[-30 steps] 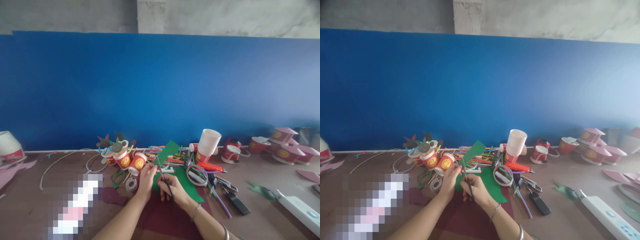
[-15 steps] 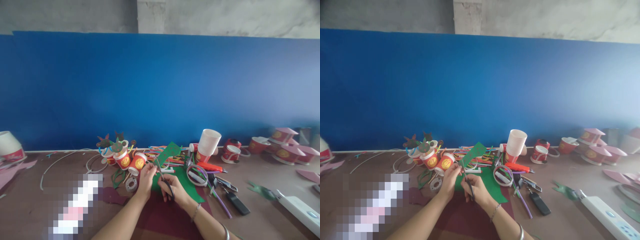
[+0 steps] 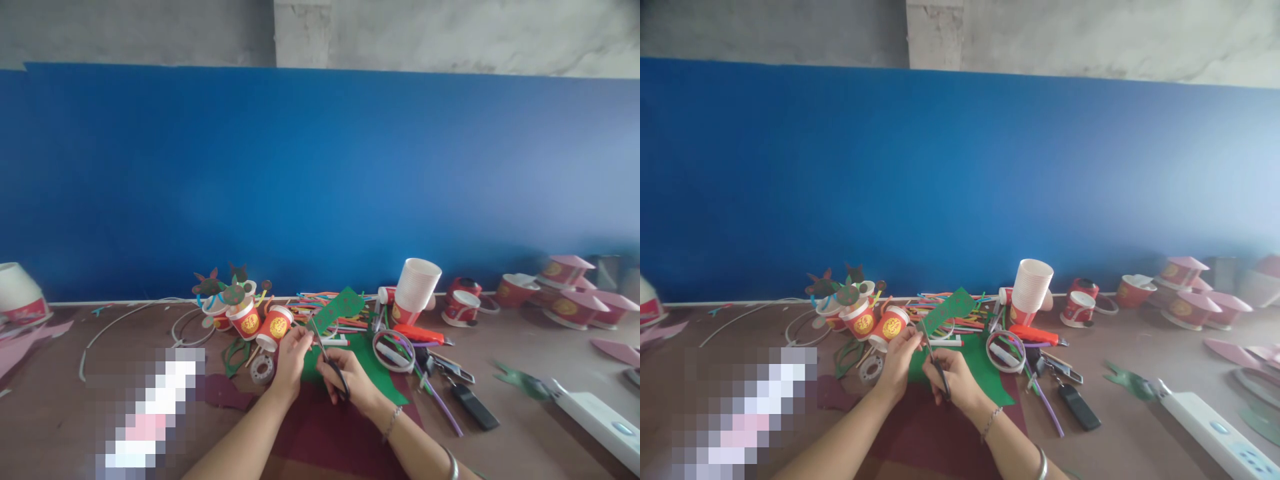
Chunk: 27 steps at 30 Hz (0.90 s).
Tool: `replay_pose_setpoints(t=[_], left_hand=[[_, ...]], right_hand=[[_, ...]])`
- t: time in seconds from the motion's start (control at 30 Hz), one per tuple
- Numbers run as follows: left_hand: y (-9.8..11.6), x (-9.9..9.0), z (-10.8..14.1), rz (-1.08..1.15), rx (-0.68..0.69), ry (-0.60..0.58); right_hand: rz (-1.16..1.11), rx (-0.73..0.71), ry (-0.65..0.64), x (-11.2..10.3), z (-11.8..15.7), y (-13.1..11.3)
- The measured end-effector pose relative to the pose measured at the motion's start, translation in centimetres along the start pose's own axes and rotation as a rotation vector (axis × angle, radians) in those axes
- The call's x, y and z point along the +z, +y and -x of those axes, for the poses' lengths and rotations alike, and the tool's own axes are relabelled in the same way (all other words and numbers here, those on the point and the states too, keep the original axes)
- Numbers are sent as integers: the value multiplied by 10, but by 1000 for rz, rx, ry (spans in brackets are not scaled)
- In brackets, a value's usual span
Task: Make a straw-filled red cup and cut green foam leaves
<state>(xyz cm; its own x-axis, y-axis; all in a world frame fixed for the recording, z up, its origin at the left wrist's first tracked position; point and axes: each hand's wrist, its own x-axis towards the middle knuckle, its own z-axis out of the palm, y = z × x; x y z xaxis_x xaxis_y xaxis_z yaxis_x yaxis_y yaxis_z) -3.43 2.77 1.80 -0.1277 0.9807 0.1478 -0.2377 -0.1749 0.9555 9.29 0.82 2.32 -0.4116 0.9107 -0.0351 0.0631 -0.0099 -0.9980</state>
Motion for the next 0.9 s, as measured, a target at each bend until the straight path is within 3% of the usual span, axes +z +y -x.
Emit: replay_pose_setpoints(t=[0.9], left_hand=[[-4,-1,0,22,-21,-22]], right_hand=[[23,-8,26,-3,-4,6]])
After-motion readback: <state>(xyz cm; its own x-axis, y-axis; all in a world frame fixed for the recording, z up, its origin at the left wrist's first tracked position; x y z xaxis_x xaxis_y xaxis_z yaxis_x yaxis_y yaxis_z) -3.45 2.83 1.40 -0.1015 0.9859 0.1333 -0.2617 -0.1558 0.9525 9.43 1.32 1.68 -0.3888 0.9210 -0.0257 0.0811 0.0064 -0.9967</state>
